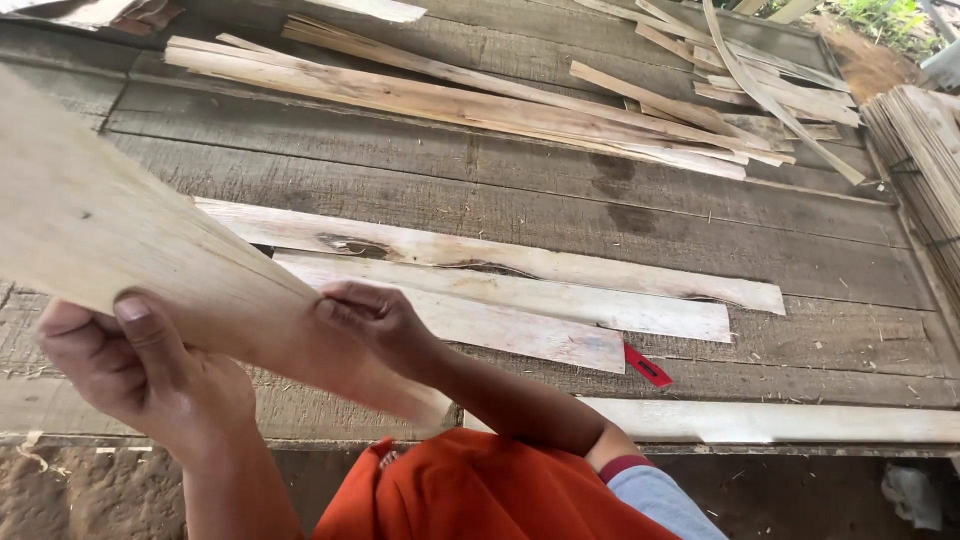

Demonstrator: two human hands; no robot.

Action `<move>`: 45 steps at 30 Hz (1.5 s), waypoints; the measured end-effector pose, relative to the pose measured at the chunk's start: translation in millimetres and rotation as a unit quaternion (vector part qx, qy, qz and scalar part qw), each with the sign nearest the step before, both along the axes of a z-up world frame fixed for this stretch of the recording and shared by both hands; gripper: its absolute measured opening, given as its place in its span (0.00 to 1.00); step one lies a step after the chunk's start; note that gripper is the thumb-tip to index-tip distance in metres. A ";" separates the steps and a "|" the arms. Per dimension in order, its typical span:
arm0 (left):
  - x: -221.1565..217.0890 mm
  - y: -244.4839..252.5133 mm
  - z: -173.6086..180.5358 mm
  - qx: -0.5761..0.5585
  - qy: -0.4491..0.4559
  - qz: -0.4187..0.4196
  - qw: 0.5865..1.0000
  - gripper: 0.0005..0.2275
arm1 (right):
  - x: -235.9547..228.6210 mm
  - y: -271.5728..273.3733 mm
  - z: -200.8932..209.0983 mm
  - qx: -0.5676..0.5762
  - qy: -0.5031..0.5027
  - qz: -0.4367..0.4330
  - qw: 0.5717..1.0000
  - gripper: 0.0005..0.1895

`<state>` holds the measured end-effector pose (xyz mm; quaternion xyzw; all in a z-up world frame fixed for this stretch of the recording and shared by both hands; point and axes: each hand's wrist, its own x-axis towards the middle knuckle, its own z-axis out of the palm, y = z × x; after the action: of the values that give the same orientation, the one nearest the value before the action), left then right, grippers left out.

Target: The person uses a red utility knife to shave thin strips from a long piece of light-colored wood on a wooden workbench. They repeatedly position the wood, shave its surface, and move the shavings aside.

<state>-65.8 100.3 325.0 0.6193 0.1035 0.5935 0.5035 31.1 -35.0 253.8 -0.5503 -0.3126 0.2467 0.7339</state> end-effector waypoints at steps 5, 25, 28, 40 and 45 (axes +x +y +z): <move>-8.2 5.7 -35.9 -0.108 -0.020 -0.052 0.993 0.12 | 27.2 -14.6 3.7 -0.087 -0.151 -0.063 0.983 0.14; 8.0 22.5 -338.2 -0.425 0.198 0.062 0.881 0.29 | 60.5 -123.3 -136.5 -0.571 -0.162 0.043 0.804 0.25; 6.4 9.7 -311.8 -0.333 0.411 0.080 0.845 0.34 | 54.5 -120.7 -146.5 -0.609 -0.157 0.062 0.775 0.23; 23.1 -23.8 -371.7 0.212 0.681 -0.106 0.693 0.14 | 48.9 -139.3 -192.6 -0.536 -0.140 0.145 0.820 0.26; 23.1 -17.4 -335.9 0.174 0.728 -0.142 0.648 0.15 | 54.2 -184.5 -185.3 -0.518 -0.040 0.185 0.834 0.21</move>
<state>-42.7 82.9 -10.9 0.9354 0.2428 -0.1201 0.2274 85.3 -219.5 68.4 -0.7909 -0.2643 0.4818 0.2694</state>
